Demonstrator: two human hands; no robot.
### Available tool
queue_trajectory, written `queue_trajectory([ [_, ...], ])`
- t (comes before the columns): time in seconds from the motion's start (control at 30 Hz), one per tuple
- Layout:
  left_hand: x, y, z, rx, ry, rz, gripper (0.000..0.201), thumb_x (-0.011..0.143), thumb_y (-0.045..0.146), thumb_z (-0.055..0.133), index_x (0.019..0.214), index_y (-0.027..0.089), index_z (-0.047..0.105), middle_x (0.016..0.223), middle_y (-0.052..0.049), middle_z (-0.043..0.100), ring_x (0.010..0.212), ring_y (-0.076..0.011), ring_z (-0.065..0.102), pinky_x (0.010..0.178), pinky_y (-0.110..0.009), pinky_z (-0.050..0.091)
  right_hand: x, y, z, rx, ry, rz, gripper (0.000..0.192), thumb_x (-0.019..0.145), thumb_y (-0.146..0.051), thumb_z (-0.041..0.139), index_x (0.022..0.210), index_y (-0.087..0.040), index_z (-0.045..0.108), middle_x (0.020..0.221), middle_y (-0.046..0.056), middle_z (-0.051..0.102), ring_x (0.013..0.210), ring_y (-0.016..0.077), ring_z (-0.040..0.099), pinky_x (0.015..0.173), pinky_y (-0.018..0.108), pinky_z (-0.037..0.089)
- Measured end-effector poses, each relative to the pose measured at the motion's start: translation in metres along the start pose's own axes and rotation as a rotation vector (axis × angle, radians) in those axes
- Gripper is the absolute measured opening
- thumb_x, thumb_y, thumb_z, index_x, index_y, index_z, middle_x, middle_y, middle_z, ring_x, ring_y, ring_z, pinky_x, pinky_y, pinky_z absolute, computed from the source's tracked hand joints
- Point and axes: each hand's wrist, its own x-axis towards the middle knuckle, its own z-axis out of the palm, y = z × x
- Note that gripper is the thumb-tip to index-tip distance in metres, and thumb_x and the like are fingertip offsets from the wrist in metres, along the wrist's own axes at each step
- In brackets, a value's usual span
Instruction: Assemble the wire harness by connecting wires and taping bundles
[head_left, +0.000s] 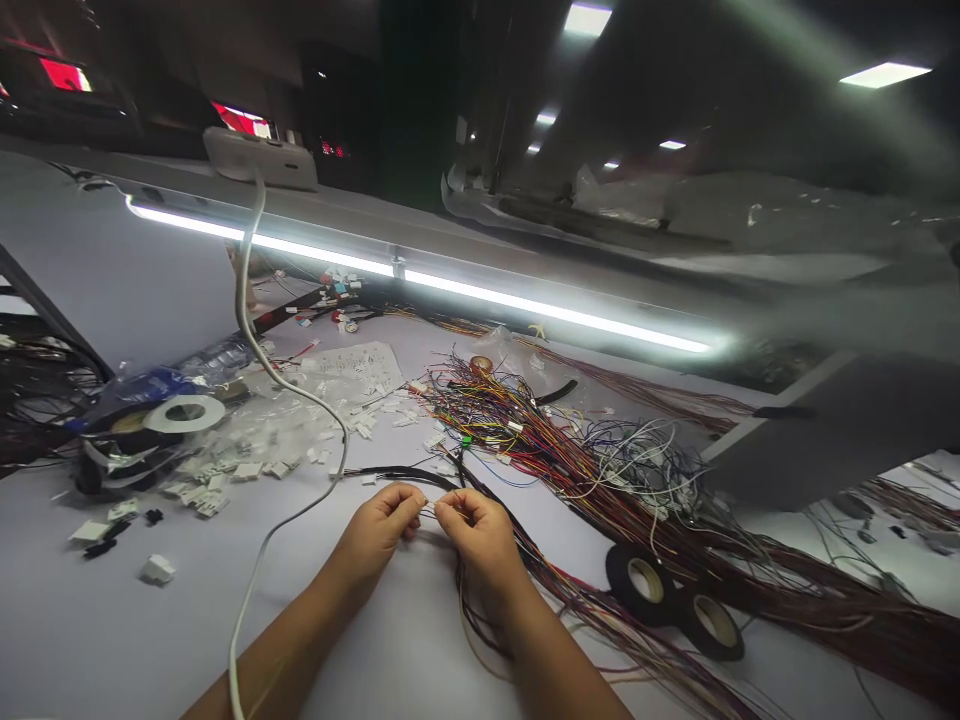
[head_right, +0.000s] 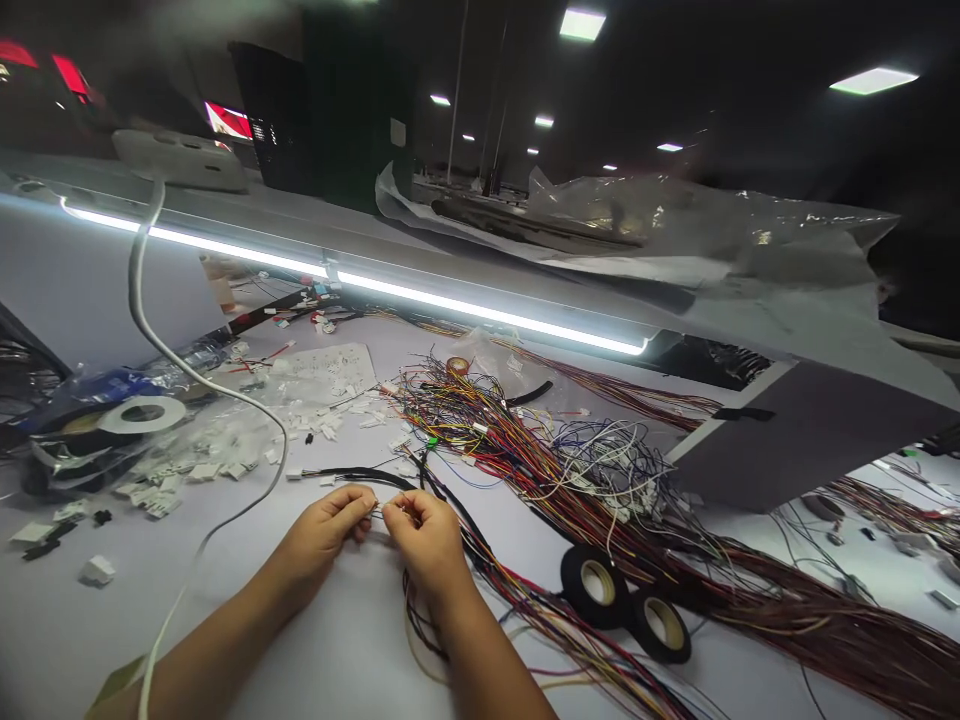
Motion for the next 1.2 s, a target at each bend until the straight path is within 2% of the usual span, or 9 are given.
queue_trajectory([
  [0.1,0.0,0.002,-0.003,-0.16,-0.036,-0.072,0.025,0.076,0.04,0.071,0.086,0.017,0.069,0.074,0.0,0.062,0.068,-0.0132,0.055,0.069,-0.026,0.045,-0.002,-0.004,0.001,0.039,0.054,-0.05,0.019,0.082,-0.033,0.058,0.075,-0.016,0.063,0.066,-0.001,0.057,0.06,0.0114,0.047,0.058,0.022,0.039],
  [0.2,0.0,0.006,-0.007,-0.362,-0.071,-0.174,0.032,0.073,0.032,0.077,0.1,0.018,0.069,0.085,-0.002,0.066,0.076,-0.0137,0.061,0.078,-0.027,0.049,-0.004,-0.005,0.002,-0.06,0.096,-0.177,0.016,0.083,-0.029,0.057,0.076,-0.017,0.065,0.07,0.0,0.061,0.063,0.0126,0.052,0.062,0.023,0.041],
  [0.27,0.0,0.009,-0.01,-0.4,-0.095,-0.212,0.032,0.073,0.027,0.077,0.103,0.018,0.068,0.083,-0.002,0.066,0.075,-0.0126,0.061,0.078,-0.026,0.051,-0.005,-0.004,0.003,-0.119,0.108,-0.202,0.014,0.082,-0.025,0.056,0.075,-0.017,0.065,0.07,0.0,0.062,0.063,0.0129,0.054,0.062,0.022,0.041],
  [0.43,0.001,0.009,-0.014,-0.402,-0.154,-0.219,0.026,0.078,0.023,0.073,0.103,0.016,0.067,0.078,-0.002,0.066,0.071,-0.0105,0.06,0.076,-0.023,0.052,-0.005,-0.005,0.004,-0.128,0.123,-0.153,0.013,0.08,-0.023,0.055,0.072,-0.017,0.063,0.064,-0.001,0.061,0.057,0.0116,0.053,0.056,0.021,0.04],
  [0.8,0.001,0.005,-0.014,-0.389,-0.171,-0.186,0.026,0.077,0.026,0.075,0.101,0.016,0.069,0.079,-0.002,0.067,0.072,-0.0109,0.06,0.075,-0.022,0.05,-0.007,0.005,0.003,-0.248,0.142,-0.258,0.011,0.083,-0.023,0.056,0.077,-0.019,0.065,0.069,-0.001,0.065,0.06,0.0125,0.056,0.059,0.022,0.042],
  [0.93,0.0,0.004,-0.011,-0.315,-0.136,-0.163,0.03,0.074,0.03,0.077,0.1,0.016,0.069,0.079,-0.002,0.068,0.072,-0.0122,0.06,0.074,-0.024,0.049,-0.007,0.005,0.003,-0.28,0.149,-0.302,0.013,0.085,-0.024,0.054,0.079,-0.02,0.065,0.072,0.0,0.066,0.062,0.0134,0.057,0.061,0.023,0.042],
  [1.2,-0.001,-0.004,-0.006,-0.141,-0.137,-0.069,0.031,0.075,0.037,0.074,0.1,0.019,0.069,0.087,-0.003,0.071,0.078,-0.0168,0.064,0.079,-0.03,0.049,-0.007,0.005,0.006,-0.15,0.042,-0.092,0.017,0.086,-0.031,0.054,0.075,-0.02,0.062,0.054,-0.003,0.059,0.048,0.0126,0.054,0.051,0.022,0.04],
])
